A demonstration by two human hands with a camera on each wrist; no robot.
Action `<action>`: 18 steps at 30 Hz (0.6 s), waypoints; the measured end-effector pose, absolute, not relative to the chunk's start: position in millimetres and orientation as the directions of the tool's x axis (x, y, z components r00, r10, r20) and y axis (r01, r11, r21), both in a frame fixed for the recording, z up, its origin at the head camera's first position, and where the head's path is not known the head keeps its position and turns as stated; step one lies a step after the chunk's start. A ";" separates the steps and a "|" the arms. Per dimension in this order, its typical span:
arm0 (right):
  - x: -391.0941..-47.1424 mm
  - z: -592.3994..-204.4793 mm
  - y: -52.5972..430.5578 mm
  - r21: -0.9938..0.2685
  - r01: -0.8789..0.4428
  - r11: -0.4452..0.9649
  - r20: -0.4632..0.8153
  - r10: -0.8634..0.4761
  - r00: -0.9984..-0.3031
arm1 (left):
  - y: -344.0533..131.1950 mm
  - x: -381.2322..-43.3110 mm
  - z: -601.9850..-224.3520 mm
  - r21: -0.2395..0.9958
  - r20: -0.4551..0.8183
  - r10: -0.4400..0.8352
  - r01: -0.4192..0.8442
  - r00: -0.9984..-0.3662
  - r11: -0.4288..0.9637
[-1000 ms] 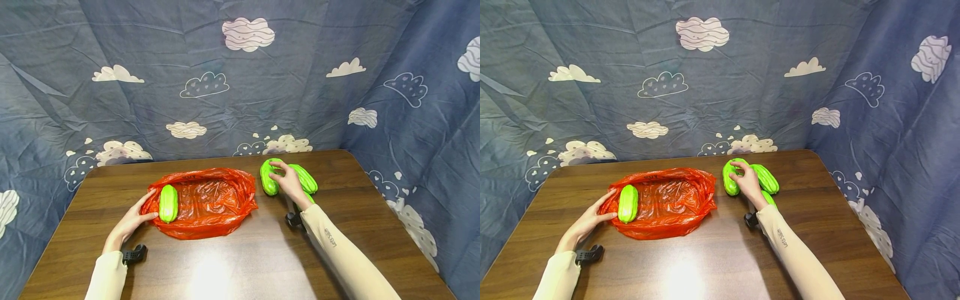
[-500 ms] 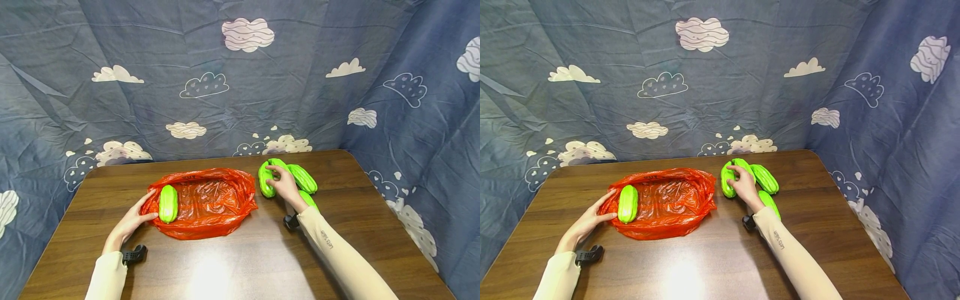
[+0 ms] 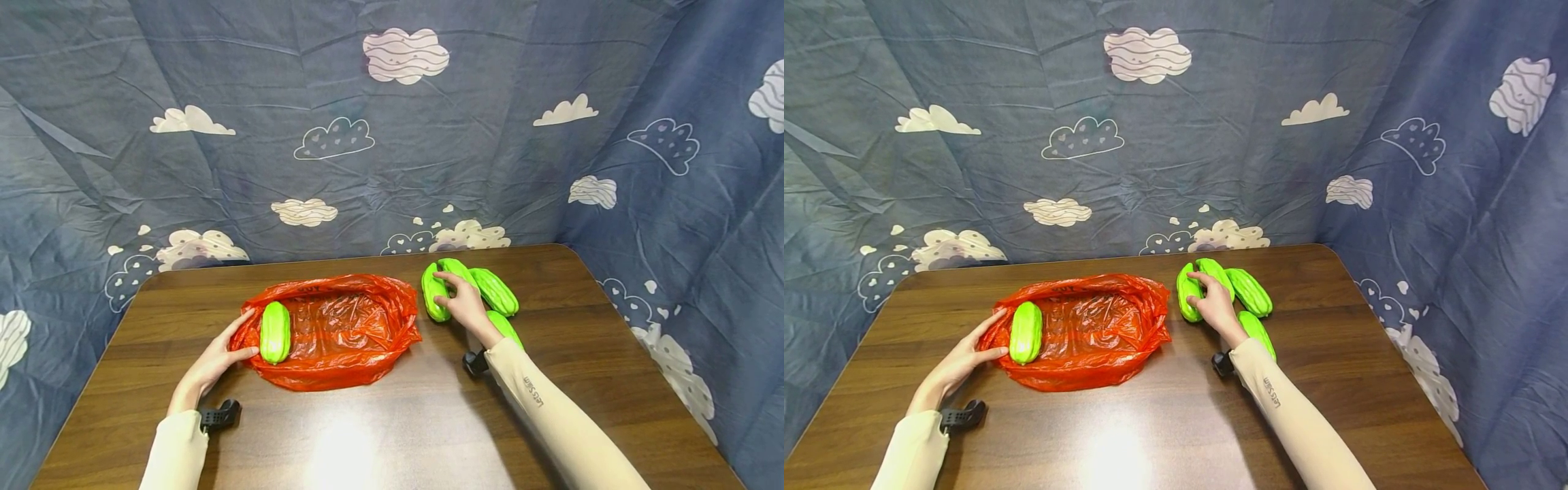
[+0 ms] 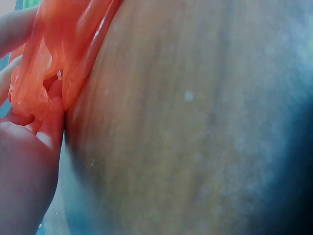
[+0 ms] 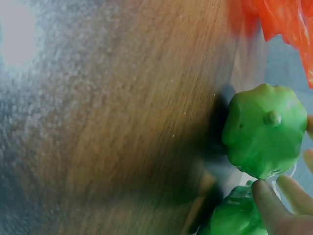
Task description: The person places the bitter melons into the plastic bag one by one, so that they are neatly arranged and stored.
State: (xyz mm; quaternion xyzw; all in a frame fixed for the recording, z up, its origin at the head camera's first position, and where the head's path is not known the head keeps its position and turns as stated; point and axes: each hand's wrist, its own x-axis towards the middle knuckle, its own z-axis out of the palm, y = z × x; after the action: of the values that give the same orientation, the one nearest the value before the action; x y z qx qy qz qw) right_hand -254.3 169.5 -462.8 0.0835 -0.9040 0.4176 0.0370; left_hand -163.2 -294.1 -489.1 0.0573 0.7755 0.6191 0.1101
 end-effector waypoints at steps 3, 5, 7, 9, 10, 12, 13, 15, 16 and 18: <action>-254.2 -462.1 169.9 -0.736 -0.192 0.649 0.139 -0.134 -0.981 | -294.5 -163.6 -490.4 0.973 -0.097 0.227 -0.044 -0.969 0.226; -254.2 -461.5 170.1 -0.727 -0.201 0.656 0.142 -0.142 -0.980 | -294.6 -163.9 -491.4 0.975 -0.094 0.230 -0.042 -0.969 0.219; -254.0 -461.3 170.2 -0.722 -0.204 0.661 0.141 -0.149 -0.979 | -294.9 -164.2 -492.5 0.977 -0.093 0.232 -0.044 -0.968 0.209; -253.5 -461.1 170.5 -0.721 -0.208 0.662 0.140 -0.154 -0.978 | -295.1 -164.4 -493.1 0.980 -0.092 0.238 -0.046 -0.967 0.192; -253.3 -461.2 170.7 -0.720 -0.212 0.661 0.143 -0.158 -0.977 | -295.1 -164.3 -493.1 0.982 -0.091 0.239 -0.046 -0.967 0.186; -252.8 -461.3 170.9 -0.721 -0.218 0.658 0.145 -0.164 -0.976 | -295.3 -164.3 -493.1 0.983 -0.090 0.242 -0.048 -0.966 0.175; -252.7 -461.2 171.0 -0.721 -0.222 0.657 0.149 -0.166 -0.975 | -295.4 -164.2 -492.9 0.984 -0.089 0.244 -0.048 -0.966 0.171; -252.6 -461.0 171.2 -0.725 -0.222 0.652 0.150 -0.164 -0.975 | -295.6 -164.1 -492.7 0.984 -0.088 0.244 -0.047 -0.966 0.170; -252.8 -460.9 171.3 -0.725 -0.221 0.652 0.150 -0.164 -0.975 | -295.7 -164.1 -492.7 0.984 -0.088 0.243 -0.046 -0.966 0.173; -253.2 -460.8 171.7 -0.729 -0.213 0.650 0.146 -0.156 -0.977 | -295.9 -164.2 -493.0 0.984 -0.087 0.243 -0.045 -0.966 0.174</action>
State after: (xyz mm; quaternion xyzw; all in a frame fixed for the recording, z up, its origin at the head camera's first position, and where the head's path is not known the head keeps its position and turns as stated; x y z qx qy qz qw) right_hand -253.2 171.7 -460.8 0.1017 -0.9077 0.4056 0.0348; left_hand -164.2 -295.9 -493.0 0.0655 0.7578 0.6393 0.1127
